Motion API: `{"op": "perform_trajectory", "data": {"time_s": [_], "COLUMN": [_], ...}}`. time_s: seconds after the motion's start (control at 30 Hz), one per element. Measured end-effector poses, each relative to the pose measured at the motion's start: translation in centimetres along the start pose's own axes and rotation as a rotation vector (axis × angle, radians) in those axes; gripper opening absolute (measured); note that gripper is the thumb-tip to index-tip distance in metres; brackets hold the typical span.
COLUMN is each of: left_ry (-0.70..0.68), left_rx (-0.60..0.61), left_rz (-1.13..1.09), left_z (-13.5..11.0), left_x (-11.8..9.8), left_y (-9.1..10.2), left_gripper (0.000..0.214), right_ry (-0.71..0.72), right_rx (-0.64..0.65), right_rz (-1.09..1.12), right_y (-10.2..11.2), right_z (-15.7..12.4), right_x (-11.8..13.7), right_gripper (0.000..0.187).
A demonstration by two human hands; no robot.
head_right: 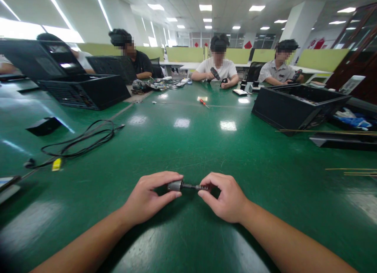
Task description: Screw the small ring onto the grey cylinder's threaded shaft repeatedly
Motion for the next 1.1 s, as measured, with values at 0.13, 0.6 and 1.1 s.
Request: {"op": "perform_trajectory", "data": {"time_s": [0.13, 0.6, 1.1], "left_ry": [0.003, -0.016, -0.008], "left_rx": [0.001, -0.024, -0.01], "left_rz": [0.009, 0.017, 0.005], "left_z": [-0.07, 0.03, 0.14], "left_x": [0.11, 0.0, -0.09], "left_y": [0.03, 0.1, 0.31], "left_gripper": [0.034, 0.032, 0.03], "right_ry": [0.007, 0.014, -0.016], "right_rx": [-0.002, -0.042, -0.062], "right_rz": [-0.002, -0.007, 0.024], "right_y": [-0.01, 0.24, 0.44], "right_z": [0.0, -0.13, -0.15], "right_x": [0.06, 0.24, 0.24], "right_gripper": [0.001, 0.002, 0.001]}}
Point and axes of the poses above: each hand's wrist, its own z-axis towards the middle knuckle, its own y-axis out of the back of the hand, x = y × z, the point moved 4 cm from there along z, towards the middle knuckle, and after that the axes turned 2 degrees about -z, right-handed, at the moved point
